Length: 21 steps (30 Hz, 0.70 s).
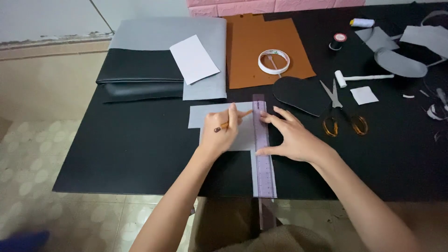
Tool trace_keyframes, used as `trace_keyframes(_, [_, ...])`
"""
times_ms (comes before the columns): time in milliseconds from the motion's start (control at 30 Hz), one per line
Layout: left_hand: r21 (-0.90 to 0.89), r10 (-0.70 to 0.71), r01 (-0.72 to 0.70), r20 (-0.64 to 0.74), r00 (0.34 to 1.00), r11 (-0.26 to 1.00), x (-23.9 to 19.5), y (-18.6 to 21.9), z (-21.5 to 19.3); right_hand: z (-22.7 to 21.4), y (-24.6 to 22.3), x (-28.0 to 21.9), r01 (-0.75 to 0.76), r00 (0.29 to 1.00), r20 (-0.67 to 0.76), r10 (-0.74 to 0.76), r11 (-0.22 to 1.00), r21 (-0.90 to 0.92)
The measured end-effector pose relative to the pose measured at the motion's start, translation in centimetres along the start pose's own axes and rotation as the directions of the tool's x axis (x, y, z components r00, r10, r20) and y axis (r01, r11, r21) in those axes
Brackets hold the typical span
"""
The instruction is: Measuring leather pieces with a ruler, marking them with a pencil, and cutting them with scissors.
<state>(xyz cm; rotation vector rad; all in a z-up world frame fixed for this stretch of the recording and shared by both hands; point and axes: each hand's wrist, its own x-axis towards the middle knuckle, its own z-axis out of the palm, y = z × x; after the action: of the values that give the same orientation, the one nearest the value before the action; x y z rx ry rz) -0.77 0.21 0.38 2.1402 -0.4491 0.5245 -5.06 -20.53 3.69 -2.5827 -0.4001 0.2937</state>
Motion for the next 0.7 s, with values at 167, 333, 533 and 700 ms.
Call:
trace_keyframes(167, [-0.043, -0.018, 0.022, 0.108, 0.994, 0.999, -2.7, 1.4, -2.4, 0.0, 0.2, 0.0, 0.018, 1.000, 0.009, -0.018, 0.999, 0.037])
trace_keyframes(333, [-0.020, -0.049, 0.053, 0.148, 0.988, 0.998, -5.0, 2.8, -3.9, 0.2, 0.6, 0.5, 0.018, 1.000, 0.024, -0.018, 1.000, -0.003])
trace_keyframes(533, [-0.005, -0.021, 0.022, 0.138, 0.990, 1.000, -4.6, 2.6, -2.7, 0.1, 0.4, 0.5, -0.003, 0.999, 0.039, 0.002, 1.000, 0.018])
trace_keyframes(700, [0.013, 0.004, -0.006, 0.099, 0.995, 1.000, -3.0, 1.4, -1.2, 0.0, 0.3, 0.1, 0.001, 1.000, 0.027, -0.002, 1.000, 0.026])
